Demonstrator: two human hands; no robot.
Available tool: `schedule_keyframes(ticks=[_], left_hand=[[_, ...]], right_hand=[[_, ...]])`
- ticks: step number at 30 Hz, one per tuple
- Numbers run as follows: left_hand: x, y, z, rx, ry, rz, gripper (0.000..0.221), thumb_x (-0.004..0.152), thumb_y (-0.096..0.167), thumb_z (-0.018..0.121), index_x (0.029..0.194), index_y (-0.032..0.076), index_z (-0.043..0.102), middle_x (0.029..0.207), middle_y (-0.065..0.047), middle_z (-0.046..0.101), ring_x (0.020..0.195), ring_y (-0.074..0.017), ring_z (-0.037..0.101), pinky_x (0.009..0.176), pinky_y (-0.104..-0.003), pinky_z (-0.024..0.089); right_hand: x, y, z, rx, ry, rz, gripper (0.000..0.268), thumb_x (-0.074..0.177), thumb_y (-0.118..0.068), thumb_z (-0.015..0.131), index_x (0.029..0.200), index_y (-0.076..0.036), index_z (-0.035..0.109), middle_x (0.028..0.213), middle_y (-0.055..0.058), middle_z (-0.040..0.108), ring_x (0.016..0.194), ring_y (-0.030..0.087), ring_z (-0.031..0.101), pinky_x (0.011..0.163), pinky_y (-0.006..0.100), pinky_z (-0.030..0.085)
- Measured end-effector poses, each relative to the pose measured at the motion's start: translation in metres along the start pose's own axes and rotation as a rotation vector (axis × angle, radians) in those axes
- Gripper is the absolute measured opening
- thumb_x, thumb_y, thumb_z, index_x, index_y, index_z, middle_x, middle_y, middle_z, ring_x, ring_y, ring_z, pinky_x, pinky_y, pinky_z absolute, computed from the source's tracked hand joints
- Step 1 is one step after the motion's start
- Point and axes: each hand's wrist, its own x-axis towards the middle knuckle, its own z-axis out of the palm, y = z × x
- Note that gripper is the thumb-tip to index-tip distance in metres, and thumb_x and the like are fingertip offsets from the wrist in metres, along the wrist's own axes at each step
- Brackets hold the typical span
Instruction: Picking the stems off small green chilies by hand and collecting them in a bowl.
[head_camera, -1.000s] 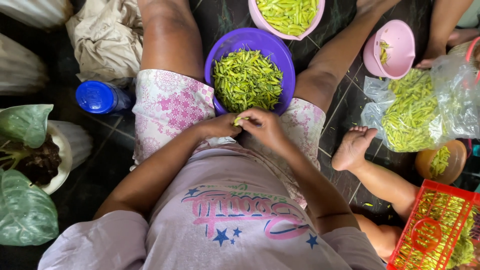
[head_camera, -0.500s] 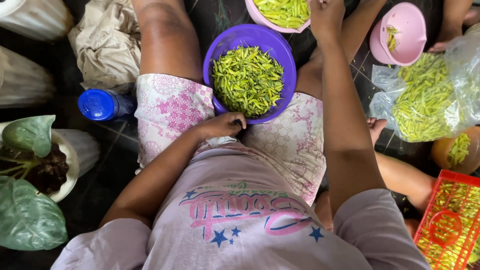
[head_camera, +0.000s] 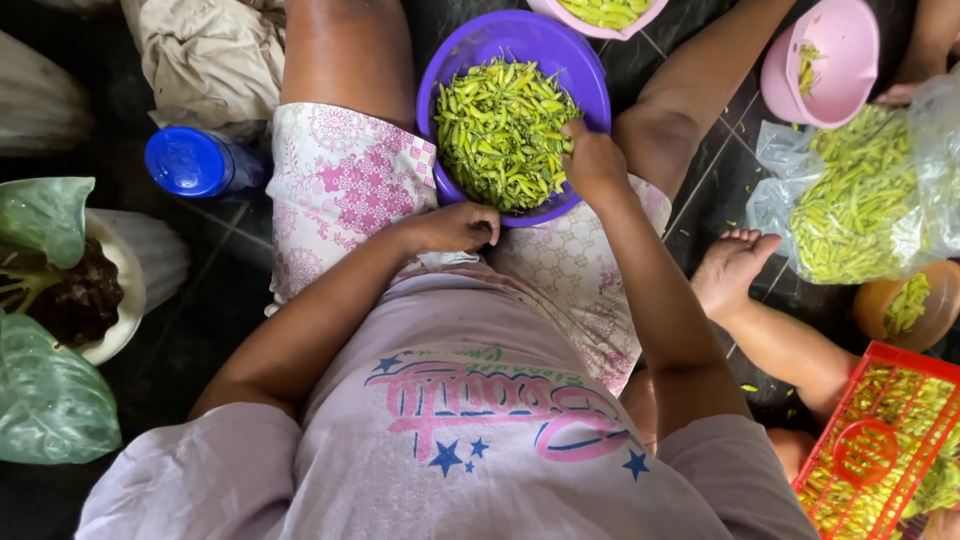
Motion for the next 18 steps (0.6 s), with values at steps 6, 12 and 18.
schedule_keyframes(ticks=[6, 12, 18], left_hand=[[0.003, -0.002, -0.002, 0.054, 0.009, 0.009, 0.019, 0.092, 0.009, 0.054, 0.097, 0.013, 0.072, 0.063, -0.007, 0.064, 0.056, -0.0165, 0.058, 0.061, -0.031, 0.047], [0.003, 0.002, -0.003, 0.077, 0.007, -0.001, 0.018, 0.092, 0.009, 0.054, 0.096, 0.014, 0.070, 0.063, -0.005, 0.064, 0.058, -0.0159, 0.059, 0.062, -0.030, 0.047], [0.001, 0.001, -0.004, 0.001, -0.014, 0.004, 0.020, 0.093, 0.007, 0.050, 0.097, 0.011, 0.070, 0.060, -0.002, 0.060, 0.053, -0.0119, 0.054, 0.057, -0.026, 0.045]], right_hand=[[-0.026, -0.010, -0.013, 0.164, 0.124, -0.023, 0.025, 0.093, -0.018, 0.072, 0.117, -0.023, 0.068, 0.106, 0.004, 0.078, 0.105, 0.030, 0.073, 0.086, 0.049, 0.060], [-0.067, -0.030, -0.061, 0.799, 0.174, -0.103, 0.026, 0.098, -0.019, 0.077, 0.123, -0.017, 0.069, 0.114, 0.014, 0.076, 0.114, 0.024, 0.070, 0.095, 0.042, 0.055], [-0.095, -0.042, -0.057, 1.020, 0.117, -0.208, 0.032, 0.103, -0.008, 0.068, 0.135, -0.008, 0.064, 0.108, 0.014, 0.076, 0.094, 0.015, 0.064, 0.089, 0.033, 0.057]])
